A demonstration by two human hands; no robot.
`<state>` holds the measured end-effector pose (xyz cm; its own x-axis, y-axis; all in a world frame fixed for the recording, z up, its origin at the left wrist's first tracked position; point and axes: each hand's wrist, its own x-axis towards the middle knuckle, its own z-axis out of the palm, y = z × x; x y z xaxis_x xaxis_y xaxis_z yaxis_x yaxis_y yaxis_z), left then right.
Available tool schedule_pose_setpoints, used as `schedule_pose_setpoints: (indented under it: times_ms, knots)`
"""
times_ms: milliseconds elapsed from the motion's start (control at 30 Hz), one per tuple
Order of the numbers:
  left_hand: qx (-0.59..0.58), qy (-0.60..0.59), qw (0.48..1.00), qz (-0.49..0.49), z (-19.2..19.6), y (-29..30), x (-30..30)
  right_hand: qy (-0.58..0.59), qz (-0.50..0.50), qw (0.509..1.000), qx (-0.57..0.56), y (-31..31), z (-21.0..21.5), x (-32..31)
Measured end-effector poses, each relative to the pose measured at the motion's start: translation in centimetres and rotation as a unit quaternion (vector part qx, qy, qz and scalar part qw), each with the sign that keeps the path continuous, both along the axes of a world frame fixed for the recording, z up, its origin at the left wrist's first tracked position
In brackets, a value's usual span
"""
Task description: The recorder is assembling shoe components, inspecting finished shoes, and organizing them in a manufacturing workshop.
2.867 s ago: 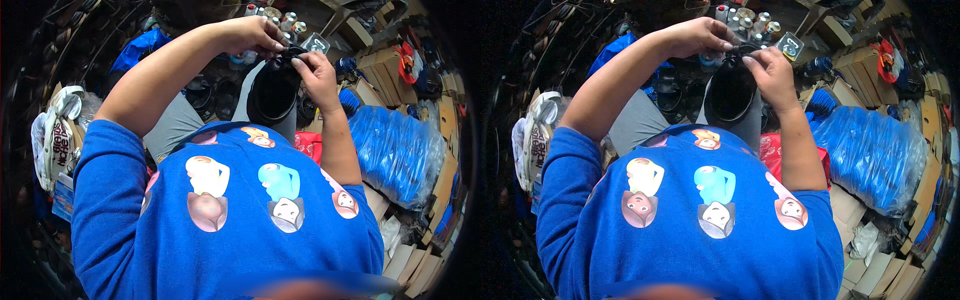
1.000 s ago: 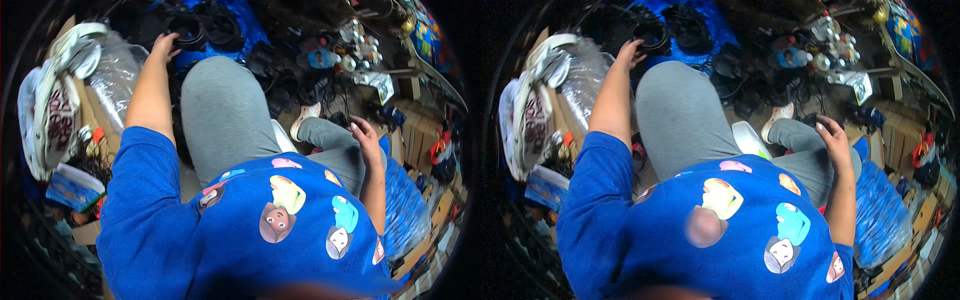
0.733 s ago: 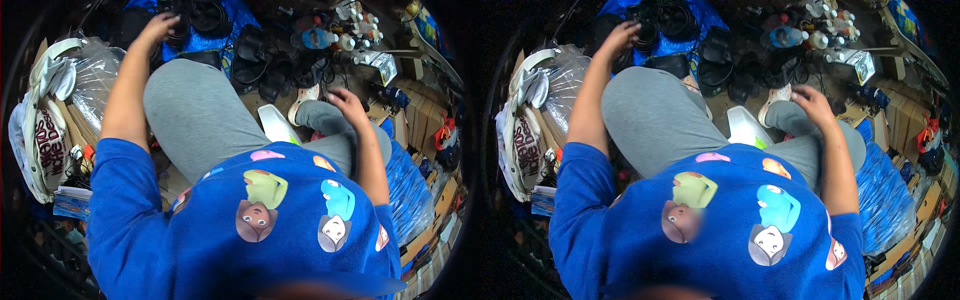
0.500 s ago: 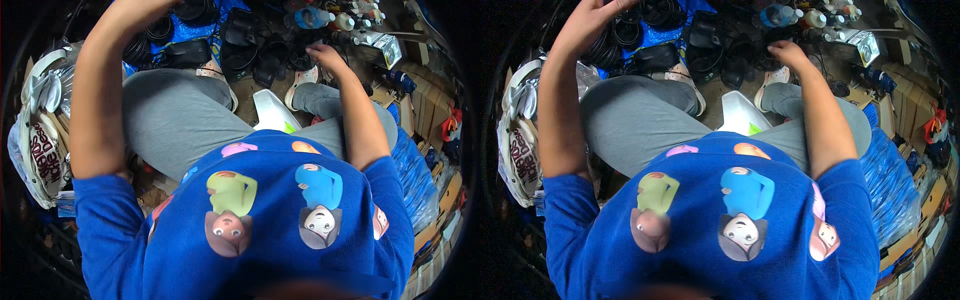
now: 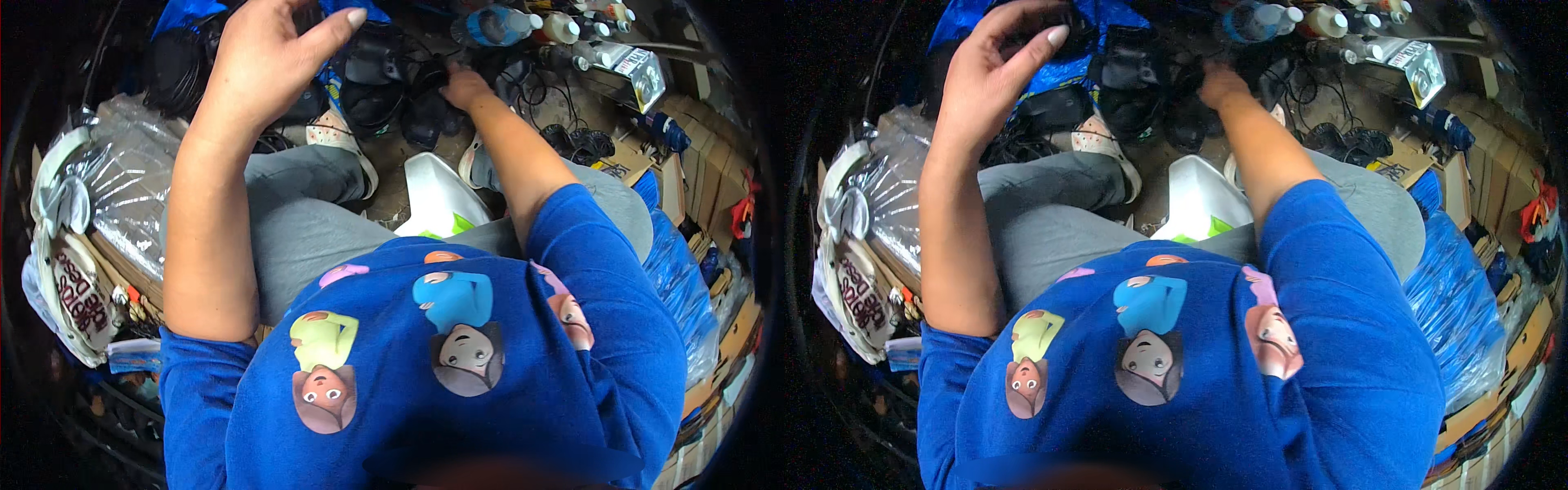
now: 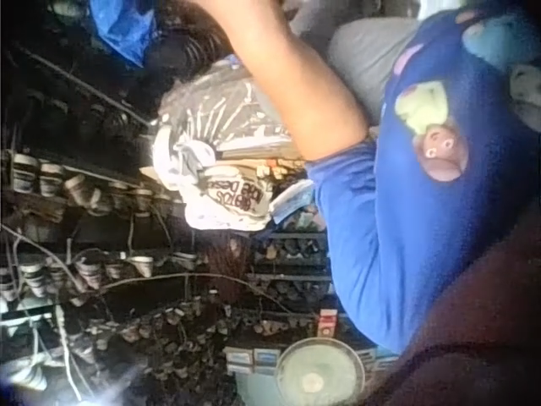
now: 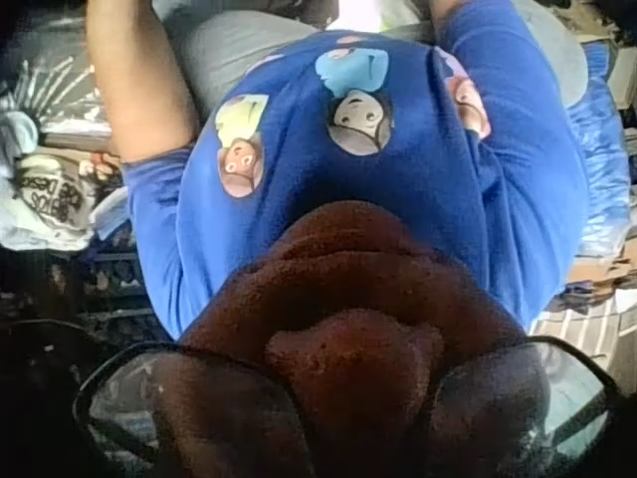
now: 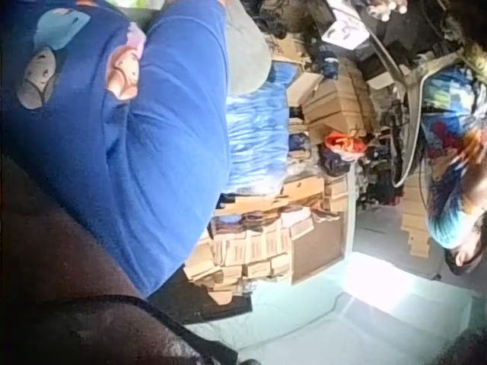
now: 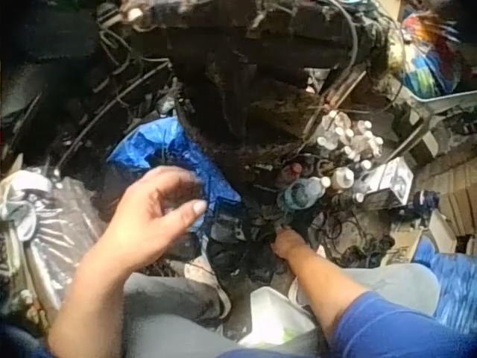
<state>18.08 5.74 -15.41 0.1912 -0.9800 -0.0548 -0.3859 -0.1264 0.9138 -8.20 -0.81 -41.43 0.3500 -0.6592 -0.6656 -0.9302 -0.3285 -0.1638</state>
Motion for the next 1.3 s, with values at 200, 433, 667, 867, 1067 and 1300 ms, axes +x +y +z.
schedule_pose_setpoints:
  times_ms: [200,433,667,867,1067,1300]
  knots:
    - [0.079,-0.103,0.989,-0.075,-1.1,-0.3,0.3,0.013,0.142,0.99,-0.008,1.4,2.5,1.1]
    - [0.122,-0.168,0.97,-0.124,-1.8,-1.4,-0.9,-0.245,0.132,0.957,-0.077,0.2,8.4,-1.6]
    - [0.14,-0.122,0.97,-0.157,-1.5,-2.8,-2.5,-0.565,-0.422,0.651,0.282,-2.4,16.9,-5.2]
    - [0.319,0.064,0.92,-0.216,-0.9,-2.3,-5.9,-0.698,-0.471,0.365,0.397,-2.6,21.6,-8.7]
    - [0.352,0.256,0.81,-0.394,1.5,-0.2,-9.2,-0.696,-0.466,0.412,0.359,-1.5,23.9,-10.2]
    - [0.3,0.374,0.762,-0.435,0.9,0.8,-12.1,-0.697,-0.474,0.431,0.323,-0.4,24.0,-10.5]
